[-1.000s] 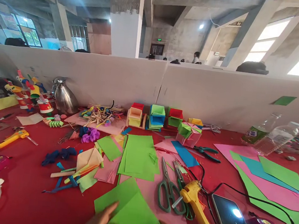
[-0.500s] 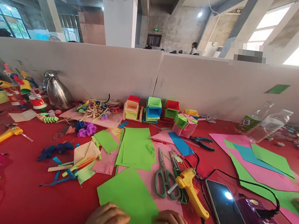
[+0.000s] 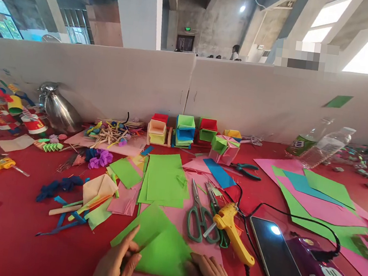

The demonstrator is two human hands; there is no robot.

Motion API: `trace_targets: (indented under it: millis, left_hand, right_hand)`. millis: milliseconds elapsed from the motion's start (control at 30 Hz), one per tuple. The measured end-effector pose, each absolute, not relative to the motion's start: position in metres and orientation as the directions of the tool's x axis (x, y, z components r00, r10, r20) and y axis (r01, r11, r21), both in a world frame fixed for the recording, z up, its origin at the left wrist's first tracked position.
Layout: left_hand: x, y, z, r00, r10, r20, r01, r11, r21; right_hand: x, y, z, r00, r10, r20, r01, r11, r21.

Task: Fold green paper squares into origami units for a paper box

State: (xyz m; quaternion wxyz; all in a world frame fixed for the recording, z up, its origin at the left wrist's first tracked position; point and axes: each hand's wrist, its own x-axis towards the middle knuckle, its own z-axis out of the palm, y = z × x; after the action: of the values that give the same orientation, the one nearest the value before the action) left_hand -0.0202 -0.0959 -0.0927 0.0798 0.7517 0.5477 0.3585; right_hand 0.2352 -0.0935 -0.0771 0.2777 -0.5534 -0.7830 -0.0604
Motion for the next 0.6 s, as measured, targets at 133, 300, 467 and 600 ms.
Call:
trace_targets:
  millis: [133, 300, 467, 600]
  left_hand:
    - [-0.007, -0.094, -0.085, 0.432, 0.677, 0.596, 0.837, -0.547, 0.015]
    - [0.02, -0.097, -0.096, 0.609, 0.473, 0.636, 0.753, -0.598, -0.276]
    - [0.029, -0.102, -0.116, 0.481, 0.572, 0.664, 0.845, -0.504, -0.178]
    - [0.03, -0.104, -0.119, 0.456, 0.591, 0.666, 0.852, -0.505, -0.135]
  right_hand:
    - [0.227, -0.084, -0.069, -0.229, 0.817, 0.529, 0.913, 0.369, -0.174]
    - [0.225, -0.08, -0.067, -0.264, 0.833, 0.487, 0.911, 0.381, -0.157]
    - [0.236, -0.085, -0.065, -0.296, 0.812, 0.503, 0.871, 0.445, -0.207]
    - [0.243, -0.089, -0.067, -0.309, 0.785, 0.538, 0.862, 0.47, -0.191]
